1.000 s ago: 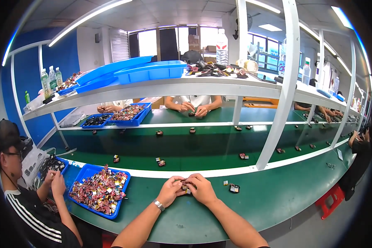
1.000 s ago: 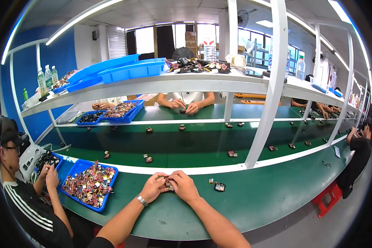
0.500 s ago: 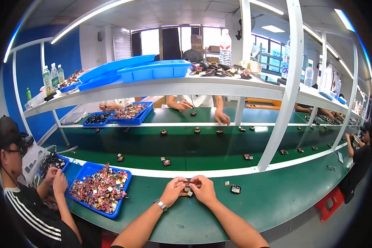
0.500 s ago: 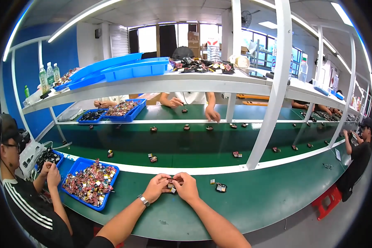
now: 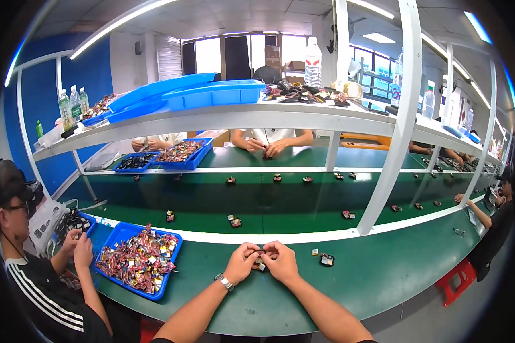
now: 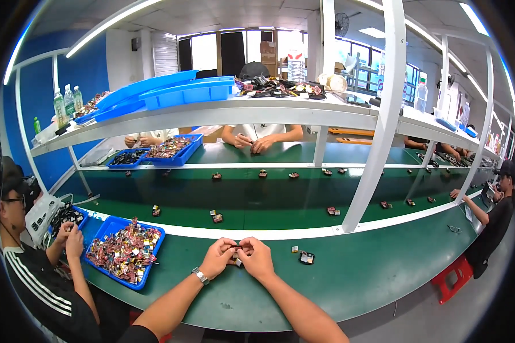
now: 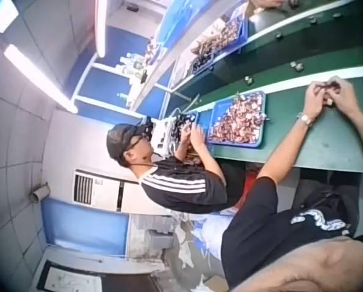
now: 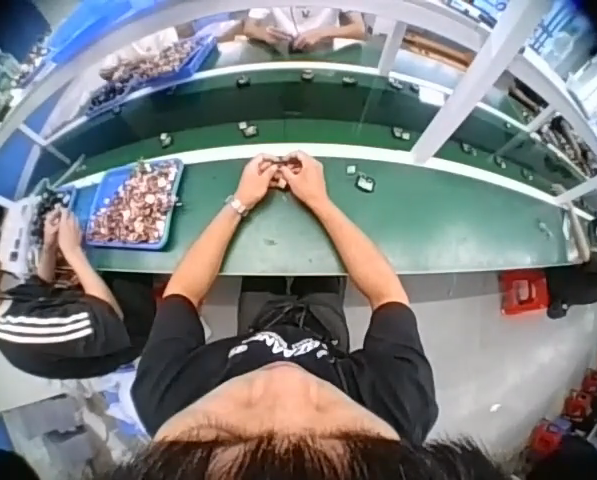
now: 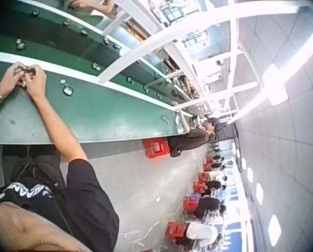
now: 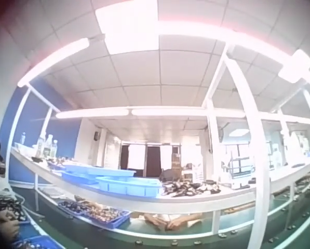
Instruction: The person is sitting at a production line and assembling small electronic components.
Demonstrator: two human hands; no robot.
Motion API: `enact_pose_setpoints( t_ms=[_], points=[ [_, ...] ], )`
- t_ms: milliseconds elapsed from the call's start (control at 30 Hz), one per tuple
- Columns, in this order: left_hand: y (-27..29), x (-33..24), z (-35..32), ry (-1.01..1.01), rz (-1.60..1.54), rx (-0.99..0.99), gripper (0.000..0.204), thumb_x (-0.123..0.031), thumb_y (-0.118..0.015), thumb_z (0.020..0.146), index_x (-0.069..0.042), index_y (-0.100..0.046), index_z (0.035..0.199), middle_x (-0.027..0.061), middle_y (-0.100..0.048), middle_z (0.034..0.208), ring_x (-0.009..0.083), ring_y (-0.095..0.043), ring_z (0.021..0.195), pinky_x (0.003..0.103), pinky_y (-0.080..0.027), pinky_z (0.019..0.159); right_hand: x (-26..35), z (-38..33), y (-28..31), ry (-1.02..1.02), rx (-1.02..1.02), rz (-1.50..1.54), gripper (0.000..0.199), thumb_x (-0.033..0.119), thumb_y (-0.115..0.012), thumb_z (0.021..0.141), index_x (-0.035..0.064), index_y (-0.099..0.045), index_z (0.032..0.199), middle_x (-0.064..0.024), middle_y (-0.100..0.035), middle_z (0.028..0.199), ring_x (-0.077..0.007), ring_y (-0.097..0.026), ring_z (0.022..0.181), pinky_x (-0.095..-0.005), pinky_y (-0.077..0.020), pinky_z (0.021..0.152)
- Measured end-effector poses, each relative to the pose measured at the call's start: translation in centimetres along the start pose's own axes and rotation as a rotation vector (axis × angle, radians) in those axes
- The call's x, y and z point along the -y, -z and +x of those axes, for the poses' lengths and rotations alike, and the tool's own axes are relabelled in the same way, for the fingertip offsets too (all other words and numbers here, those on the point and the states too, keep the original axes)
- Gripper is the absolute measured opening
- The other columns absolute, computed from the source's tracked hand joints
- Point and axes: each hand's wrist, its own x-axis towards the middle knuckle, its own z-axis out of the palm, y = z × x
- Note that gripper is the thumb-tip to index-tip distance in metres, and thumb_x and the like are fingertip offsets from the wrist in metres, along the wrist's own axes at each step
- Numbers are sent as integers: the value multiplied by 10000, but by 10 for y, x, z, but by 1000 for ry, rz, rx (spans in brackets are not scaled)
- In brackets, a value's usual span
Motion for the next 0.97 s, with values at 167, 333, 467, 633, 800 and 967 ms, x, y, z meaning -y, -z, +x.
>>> enact_pose_setpoints(
  t_ms=[167,333,467,633,800,967],
  points=[
    [-1,6,2,-53,40,0,139,-49,-515,967,-40,-513,1106,66,-645,1025,116,-626,877,266,-547,716,-1,0,-1,-28,3,23,154,55,-686,798,-10,-639,931,-67,-672,792,-94,-632,682,-245,-531,655],
    [1,8,2,-81,1,22,158,-33,-529,958,-37,-513,1115,73,-636,1053,127,-630,867,271,-545,717,6,0,2,-56,-4,30,144,21,-690,796,-18,-624,918,-61,-670,807,-81,-640,711,-227,-536,661],
    [1,7,3,-67,-27,39,180,-13,-534,949,-33,-512,1127,73,-631,1051,129,-627,867,271,-536,716,6,0,5,-34,15,45,152,20,-693,795,-22,-623,924,-65,-671,814,-84,-643,713,-228,-538,663],
    [-1,7,2,-122,-11,31,182,-9,-537,945,-23,-512,1124,75,-632,1038,119,-620,849,253,-511,690,9,-1,6,-4,19,17,162,44,-686,794,-19,-635,934,-78,-675,812,-102,-644,702,-248,-539,664],
    [-4,6,0,-148,36,-14,226,1,-530,942,-11,-490,1164,99,-625,1101,134,-630,877,261,-524,716,3,5,4,-34,32,47,157,29,-686,789,-18,-629,927,-75,-678,815,-97,-648,721,-241,-536,666],
    [1,2,4,-178,54,-200,321,-44,-551,930,17,-463,1233,168,-630,1172,182,-665,944,294,-558,776,-39,74,18,-163,-149,-22,152,38,-694,792,9,-635,929,-93,-695,824,-130,-675,764,-275,-548,711]
  ],
)
